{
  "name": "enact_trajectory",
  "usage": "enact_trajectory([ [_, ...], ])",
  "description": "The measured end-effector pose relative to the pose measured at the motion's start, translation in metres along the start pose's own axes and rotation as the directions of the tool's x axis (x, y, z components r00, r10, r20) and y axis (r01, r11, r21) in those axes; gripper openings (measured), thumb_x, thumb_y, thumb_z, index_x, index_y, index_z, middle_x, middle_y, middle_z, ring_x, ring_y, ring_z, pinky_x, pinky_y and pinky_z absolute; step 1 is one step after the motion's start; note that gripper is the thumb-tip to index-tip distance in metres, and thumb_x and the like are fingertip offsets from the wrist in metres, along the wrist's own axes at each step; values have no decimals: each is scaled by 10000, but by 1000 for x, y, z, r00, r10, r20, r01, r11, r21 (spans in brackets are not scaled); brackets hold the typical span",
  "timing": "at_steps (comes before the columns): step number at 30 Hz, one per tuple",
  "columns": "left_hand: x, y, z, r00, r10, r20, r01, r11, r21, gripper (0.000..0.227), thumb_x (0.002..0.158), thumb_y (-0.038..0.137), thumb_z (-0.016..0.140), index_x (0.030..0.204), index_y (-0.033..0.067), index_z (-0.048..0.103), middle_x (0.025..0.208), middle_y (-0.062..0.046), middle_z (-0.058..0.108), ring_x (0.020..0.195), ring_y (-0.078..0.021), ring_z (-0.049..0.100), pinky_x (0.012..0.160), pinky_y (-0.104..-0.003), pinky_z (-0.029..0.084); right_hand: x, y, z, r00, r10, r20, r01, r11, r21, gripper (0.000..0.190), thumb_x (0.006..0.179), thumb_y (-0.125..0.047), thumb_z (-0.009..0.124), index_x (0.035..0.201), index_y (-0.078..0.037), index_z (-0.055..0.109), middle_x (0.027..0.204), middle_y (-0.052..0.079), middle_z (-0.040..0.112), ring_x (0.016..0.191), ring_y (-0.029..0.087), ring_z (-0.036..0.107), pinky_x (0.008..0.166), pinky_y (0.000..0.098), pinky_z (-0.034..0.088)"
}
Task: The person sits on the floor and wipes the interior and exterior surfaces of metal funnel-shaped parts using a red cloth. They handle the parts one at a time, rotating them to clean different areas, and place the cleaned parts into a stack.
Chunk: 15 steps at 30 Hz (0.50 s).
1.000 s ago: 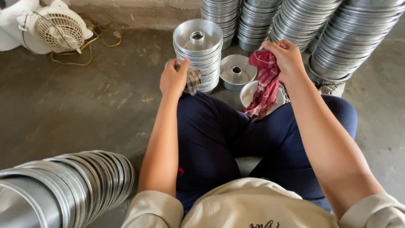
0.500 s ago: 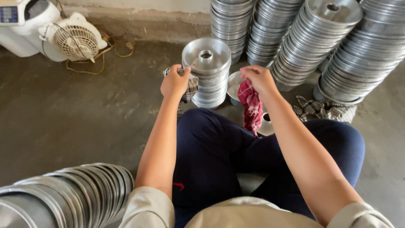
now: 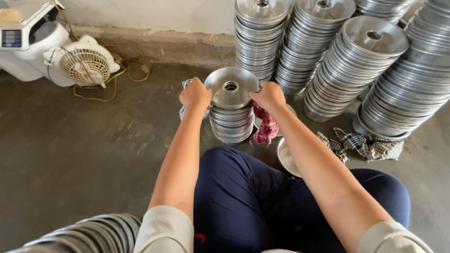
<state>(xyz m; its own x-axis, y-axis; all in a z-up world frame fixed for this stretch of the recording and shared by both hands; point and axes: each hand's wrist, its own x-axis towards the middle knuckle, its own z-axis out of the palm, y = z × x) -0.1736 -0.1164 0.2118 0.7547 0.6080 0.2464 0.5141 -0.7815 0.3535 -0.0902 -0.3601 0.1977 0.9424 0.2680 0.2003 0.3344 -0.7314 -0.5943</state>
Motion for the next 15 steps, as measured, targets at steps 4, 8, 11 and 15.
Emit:
enact_trajectory([
  [4,12,0,-3,988,-61,144,56,998,36,416,835,447,775,1077,110,759,1122,-146,741,1062,-331,711,844,-441,577,16,-2,-4,980,168,111,-153,979,-135,469,736,-476,804,971,-70,808,1019,156,761,976,330,735,835,448,586],
  [8,17,4,-10,980,-64,188,61,998,23,403,835,432,777,1072,105,769,1137,-150,735,1082,-329,701,868,-429,569,21,-9,-9,988,86,127,-37,936,-350,503,791,-501,812,977,-35,778,1010,188,740,959,363,711,786,471,581],
  [11,13,4,-16,985,-44,168,42,999,18,375,866,418,753,1076,108,774,1125,-158,744,1077,-332,708,871,-430,570,21,-17,-12,995,-50,86,82,902,-424,458,808,-455,803,1000,-40,781,1006,187,746,942,375,718,779,474,580],
  [15,2,9,-32,997,37,72,-34,998,-44,369,886,434,725,1070,116,766,1083,-151,748,1032,-338,709,836,-453,562,24,-17,-27,968,125,217,-74,971,-229,406,825,-368,779,1036,-21,775,1024,178,761,956,335,730,828,438,577],
])
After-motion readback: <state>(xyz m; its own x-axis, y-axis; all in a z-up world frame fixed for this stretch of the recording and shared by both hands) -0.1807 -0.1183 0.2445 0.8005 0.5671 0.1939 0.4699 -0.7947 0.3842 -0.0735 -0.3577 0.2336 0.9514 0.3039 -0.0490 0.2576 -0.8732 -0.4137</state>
